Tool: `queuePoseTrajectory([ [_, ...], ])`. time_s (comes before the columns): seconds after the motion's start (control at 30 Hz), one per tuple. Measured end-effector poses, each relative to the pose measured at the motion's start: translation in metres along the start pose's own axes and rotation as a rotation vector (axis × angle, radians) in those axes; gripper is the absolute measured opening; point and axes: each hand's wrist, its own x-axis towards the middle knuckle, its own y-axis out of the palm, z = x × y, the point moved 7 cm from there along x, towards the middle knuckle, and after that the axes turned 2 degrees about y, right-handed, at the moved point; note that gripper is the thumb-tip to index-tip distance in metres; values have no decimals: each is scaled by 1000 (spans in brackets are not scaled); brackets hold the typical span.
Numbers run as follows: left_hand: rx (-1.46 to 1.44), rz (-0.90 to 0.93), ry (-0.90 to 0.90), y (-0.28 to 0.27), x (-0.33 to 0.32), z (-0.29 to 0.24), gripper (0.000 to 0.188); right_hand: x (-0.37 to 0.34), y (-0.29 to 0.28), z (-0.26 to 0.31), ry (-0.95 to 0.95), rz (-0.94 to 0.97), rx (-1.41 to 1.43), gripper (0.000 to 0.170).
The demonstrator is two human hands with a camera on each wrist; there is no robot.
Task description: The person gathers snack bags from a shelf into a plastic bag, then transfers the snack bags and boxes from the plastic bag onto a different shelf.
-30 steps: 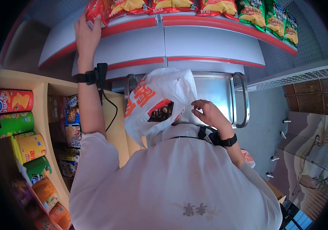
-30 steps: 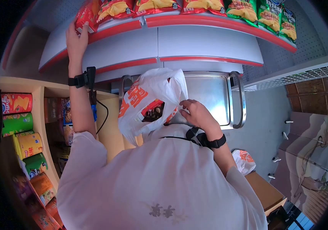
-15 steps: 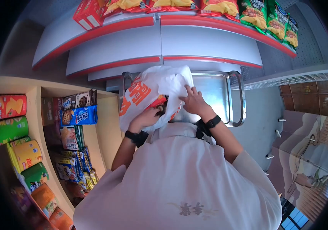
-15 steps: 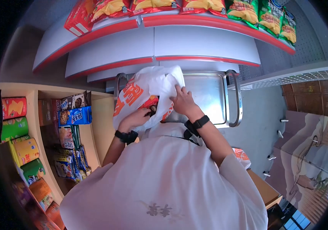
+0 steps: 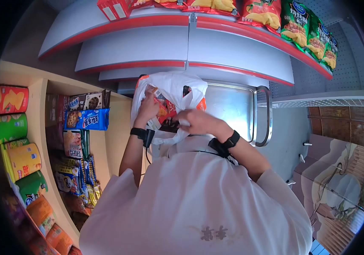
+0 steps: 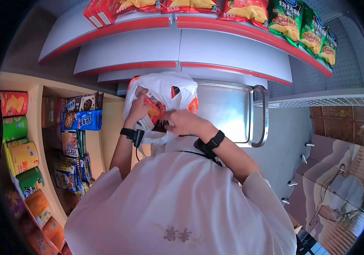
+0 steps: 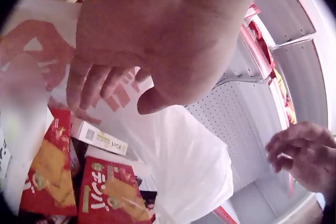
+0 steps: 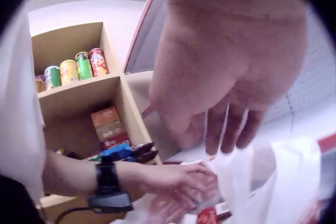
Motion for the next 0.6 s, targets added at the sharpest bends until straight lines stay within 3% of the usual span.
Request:
queuePoseTrajectory([
  [0.03,2,4,6,16,6,8,57,-2,23,-10,40,162,124,46],
  [0.07,147,-4,-55,33,8,16,56,-2,36,-28,46,156,125,46],
  [0.1,292,-12,-117,44,8,20,55,-4,48,-56,150,126,92,48],
  [0.23,160,-61,-96,53,14,-3,56,-15,15,-84,422,-175,-59,71],
  [0.33,495,-130,-259,72,28,14,55,-17,-7,-84,508,-214,-97,77],
  [0.43,423,-180,-368,75,24,12,54,-20,1,-90,454,-283,-116,73],
  [0.6,240,-301,-161,56,2,-4,54,-34,3,-79,532,-181,-183,72],
])
